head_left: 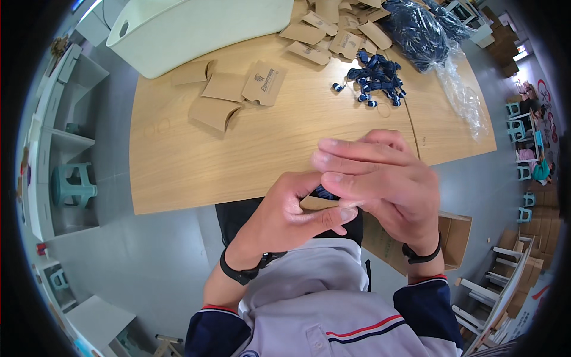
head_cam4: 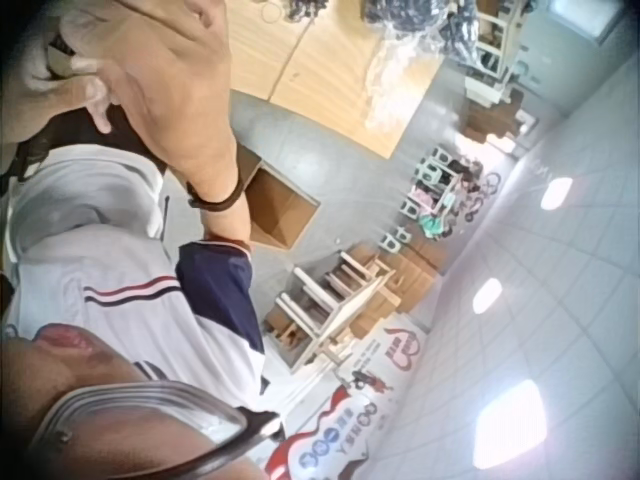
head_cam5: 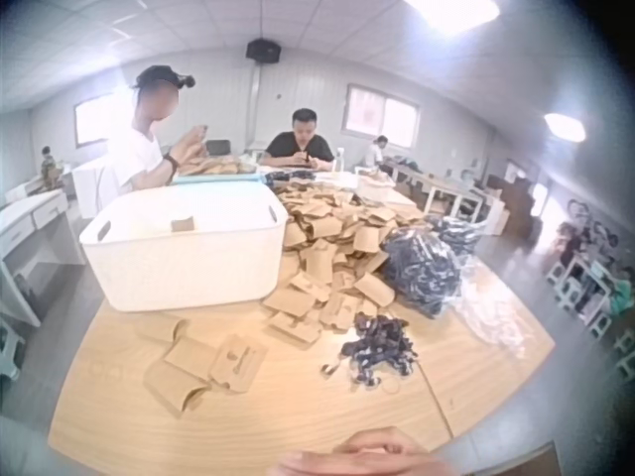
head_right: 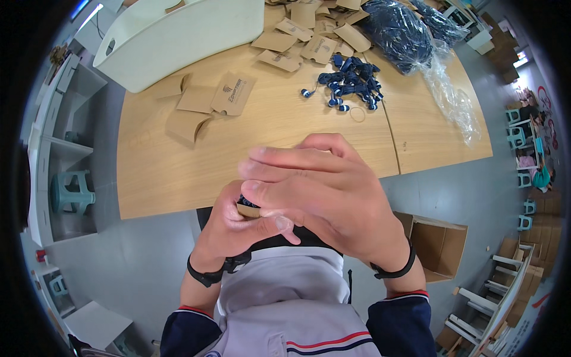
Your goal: Assembling electronic earphones into cardboard sleeves and organizing them into containers within a factory setting.
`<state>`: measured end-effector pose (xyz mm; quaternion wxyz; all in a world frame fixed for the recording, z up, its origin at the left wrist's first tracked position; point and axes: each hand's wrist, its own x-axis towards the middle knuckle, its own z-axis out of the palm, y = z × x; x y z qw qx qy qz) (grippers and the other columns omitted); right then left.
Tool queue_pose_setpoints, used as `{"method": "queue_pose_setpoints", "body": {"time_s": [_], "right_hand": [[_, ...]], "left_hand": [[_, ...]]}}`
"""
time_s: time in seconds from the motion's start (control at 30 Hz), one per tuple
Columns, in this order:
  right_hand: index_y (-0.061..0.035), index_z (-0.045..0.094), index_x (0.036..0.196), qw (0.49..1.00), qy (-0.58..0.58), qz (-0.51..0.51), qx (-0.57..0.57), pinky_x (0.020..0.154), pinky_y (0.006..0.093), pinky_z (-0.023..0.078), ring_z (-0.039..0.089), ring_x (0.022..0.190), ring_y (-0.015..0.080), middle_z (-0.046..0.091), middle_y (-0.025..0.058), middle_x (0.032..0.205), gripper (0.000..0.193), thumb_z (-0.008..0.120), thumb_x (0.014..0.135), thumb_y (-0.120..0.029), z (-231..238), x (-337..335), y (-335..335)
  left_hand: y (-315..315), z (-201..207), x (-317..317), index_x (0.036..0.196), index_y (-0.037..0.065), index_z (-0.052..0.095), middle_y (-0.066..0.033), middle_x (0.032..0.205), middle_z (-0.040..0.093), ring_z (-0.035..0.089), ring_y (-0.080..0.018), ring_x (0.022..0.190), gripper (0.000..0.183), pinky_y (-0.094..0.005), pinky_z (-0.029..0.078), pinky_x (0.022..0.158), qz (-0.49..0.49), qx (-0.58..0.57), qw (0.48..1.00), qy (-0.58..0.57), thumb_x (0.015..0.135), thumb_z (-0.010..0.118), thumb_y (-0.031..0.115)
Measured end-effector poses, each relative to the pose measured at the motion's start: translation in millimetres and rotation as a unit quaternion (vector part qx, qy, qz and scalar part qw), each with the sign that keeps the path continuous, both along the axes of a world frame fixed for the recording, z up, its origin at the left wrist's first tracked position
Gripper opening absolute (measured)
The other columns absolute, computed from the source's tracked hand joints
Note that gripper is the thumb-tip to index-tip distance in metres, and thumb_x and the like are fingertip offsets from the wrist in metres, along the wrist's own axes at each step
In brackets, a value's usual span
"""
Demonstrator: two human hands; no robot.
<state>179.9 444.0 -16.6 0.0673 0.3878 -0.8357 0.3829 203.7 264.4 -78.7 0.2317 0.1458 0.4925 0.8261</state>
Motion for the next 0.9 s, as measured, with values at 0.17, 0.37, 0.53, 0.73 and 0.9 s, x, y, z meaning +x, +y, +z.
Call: {"method": "queue_pose_setpoints", "body": {"time_s": [0.17,0.37,0.53,0.73,0.9], "right_hand": [[-0.0086,0.07,0.102,0.995,0.087,-0.001,0.055,0.094,0.04,0.046,0.064,0.097,0.0223,0.067,0.0089,0.111,0.028,0.068,0.074,-0.007,-4,3,-2],[-0.0075,0.068,0.101,0.995,0.068,-0.04,0.057,0.102,0.0479,0.045,0.066,0.082,0.0203,0.067,0.007,0.088,0.03,0.069,0.072,0.0,-9,8,-15],[-0.0068,0.066,0.101,0.995,-0.051,-0.02,0.086,0.104,0.0524,0.043,0.067,0.077,0.0222,0.067,0.0072,0.076,0.034,0.07,0.07,0.004,-23,-1,-5],[-0.0061,0.064,0.104,0.998,0.055,-0.038,0.006,0.086,0.0384,0.054,0.066,0.074,0.0203,0.069,0.0086,0.09,0.03,0.071,0.076,0.0,-17,-1,-3],[-0.0012,0.063,0.11,0.987,0.027,-0.143,-0.068,0.059,0.0267,0.049,0.063,0.072,0.0168,0.069,0.0142,0.099,0.034,0.073,0.079,-0.009,-49,14,-9]], "left_hand": [[-6,-13,-10,0.107,-0.004,0.062,-0.0106,0.097,0.067,0.066,-0.0154,0.081,0.02,-0.0279,0.059,0.064,-0.031,0.011,0.999,0.025,0.089,0.065,0.005],[-14,-25,-29,0.1,-0.003,0.061,-0.0083,0.086,0.067,0.065,-0.0139,0.064,0.016,-0.0257,0.053,0.054,-0.047,-0.116,0.987,0.1,0.086,0.063,0.004],[-15,-35,-38,0.102,-0.002,0.061,-0.0081,0.079,0.066,0.066,-0.0161,0.06,0.018,-0.0255,0.051,0.055,-0.112,-0.165,0.976,0.087,0.086,0.064,0.004],[-13,-43,-31,0.121,0.001,0.052,-0.0108,0.112,0.061,0.065,-0.0191,0.093,0.03,-0.0348,0.06,0.068,-0.08,-0.011,0.996,0.033,0.095,0.057,0.014],[15,-26,-30,0.127,0.0,0.047,-0.0174,0.129,0.056,0.058,-0.0212,0.115,0.039,-0.0337,0.048,0.096,0.029,0.203,0.977,-0.065,0.102,0.043,0.031]]}}
